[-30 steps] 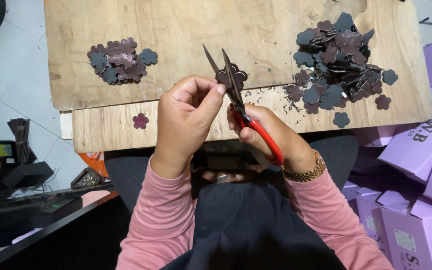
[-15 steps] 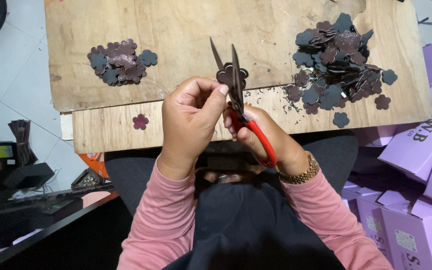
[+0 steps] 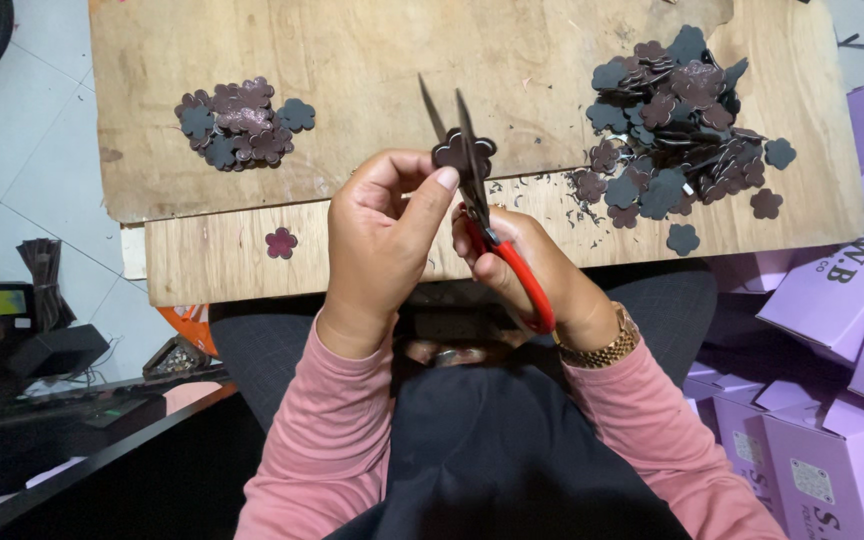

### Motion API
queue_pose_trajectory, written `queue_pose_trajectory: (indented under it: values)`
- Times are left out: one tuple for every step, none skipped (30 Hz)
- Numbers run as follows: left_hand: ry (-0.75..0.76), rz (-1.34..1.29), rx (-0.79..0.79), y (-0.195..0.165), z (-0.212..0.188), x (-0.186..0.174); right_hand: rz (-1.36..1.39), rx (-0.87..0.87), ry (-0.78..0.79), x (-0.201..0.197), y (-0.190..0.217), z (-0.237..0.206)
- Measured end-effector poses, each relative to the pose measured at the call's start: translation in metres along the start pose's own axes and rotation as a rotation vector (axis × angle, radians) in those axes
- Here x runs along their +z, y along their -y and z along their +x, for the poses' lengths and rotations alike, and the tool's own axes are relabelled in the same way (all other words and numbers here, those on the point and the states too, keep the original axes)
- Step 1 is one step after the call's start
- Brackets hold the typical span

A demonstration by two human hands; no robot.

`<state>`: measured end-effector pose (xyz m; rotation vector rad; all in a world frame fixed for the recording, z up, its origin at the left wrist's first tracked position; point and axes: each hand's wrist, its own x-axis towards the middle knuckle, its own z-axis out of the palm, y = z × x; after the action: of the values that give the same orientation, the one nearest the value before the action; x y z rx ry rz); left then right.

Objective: The person sits at a workbench and uses red-handled scissors to trim excess material from the edges of small flower-shaped leather pieces, one piece at a time. They place each trimmed piece onto a growing pile on the board and continue with the next piece.

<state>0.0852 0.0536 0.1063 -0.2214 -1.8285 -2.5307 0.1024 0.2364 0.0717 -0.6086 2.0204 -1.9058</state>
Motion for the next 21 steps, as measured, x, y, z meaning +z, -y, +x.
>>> queue_pose_trajectory:
  values:
    - [-0.018,0.043,0.032,0.001,0.001,0.000,-0.020,-0.025,0.011,-0.002,0.000,0.000]
    - [-0.020,0.036,0.055,0.003,0.001,-0.001,-0.040,-0.050,0.021,-0.003,-0.001,0.001]
    - [-0.022,0.028,0.077,0.004,0.002,-0.001,-0.044,-0.045,0.010,-0.003,-0.002,0.000]
    - [-0.024,0.020,0.100,0.006,0.003,-0.001,-0.049,-0.039,-0.001,-0.004,-0.003,0.000]
    - [-0.039,-0.020,0.082,0.007,0.003,-0.001,-0.052,-0.035,-0.010,-0.004,-0.005,0.001]
    - [-0.055,-0.060,0.066,0.010,0.005,0.000,0.012,-0.028,-0.011,-0.003,-0.008,0.002]
    - [-0.070,-0.101,0.050,0.012,0.006,0.000,0.074,-0.022,-0.013,-0.002,-0.010,0.003]
    - [-0.083,-0.125,0.059,0.013,0.008,-0.001,0.137,-0.015,-0.017,-0.002,-0.012,0.004]
    - [-0.095,-0.150,0.066,0.015,0.010,-0.002,0.142,-0.011,-0.027,-0.002,-0.013,0.004]
    - [-0.107,-0.174,0.072,0.017,0.011,-0.003,0.148,-0.007,-0.037,-0.003,-0.014,0.004]
    - [-0.104,-0.178,0.066,0.018,0.011,-0.003,0.155,-0.004,-0.044,-0.003,-0.015,0.004]
    - [-0.102,-0.181,0.060,0.020,0.011,-0.004,0.162,-0.065,-0.130,-0.001,-0.016,0.005]
    - [-0.101,-0.184,0.054,0.021,0.010,-0.004,0.169,-0.126,-0.217,0.004,-0.018,0.007]
    - [-0.085,-0.131,0.073,0.022,0.009,-0.004,0.175,-0.186,-0.305,0.008,-0.019,0.008]
    - [-0.068,-0.079,0.089,0.024,0.008,-0.001,0.286,-0.175,-0.341,0.009,-0.020,0.009]
    - [-0.048,-0.028,0.108,0.026,0.007,0.001,0.396,-0.166,-0.377,0.010,-0.020,0.010]
    - [-0.025,-0.019,0.098,0.027,0.007,0.003,0.505,-0.160,-0.413,0.010,-0.020,0.012]
    - [-0.002,-0.010,0.089,0.028,0.007,0.005,0.481,-0.199,-0.444,0.009,-0.020,0.013]
    - [0.020,0.000,0.078,0.029,0.006,0.006,0.458,-0.237,-0.476,0.009,-0.019,0.013]
    - [0.046,-0.013,0.042,0.029,0.006,0.007,0.434,-0.272,-0.509,0.009,-0.019,0.013]
    - [0.073,-0.025,0.007,0.030,0.007,0.008,0.420,-0.260,-0.516,0.007,-0.018,0.011]
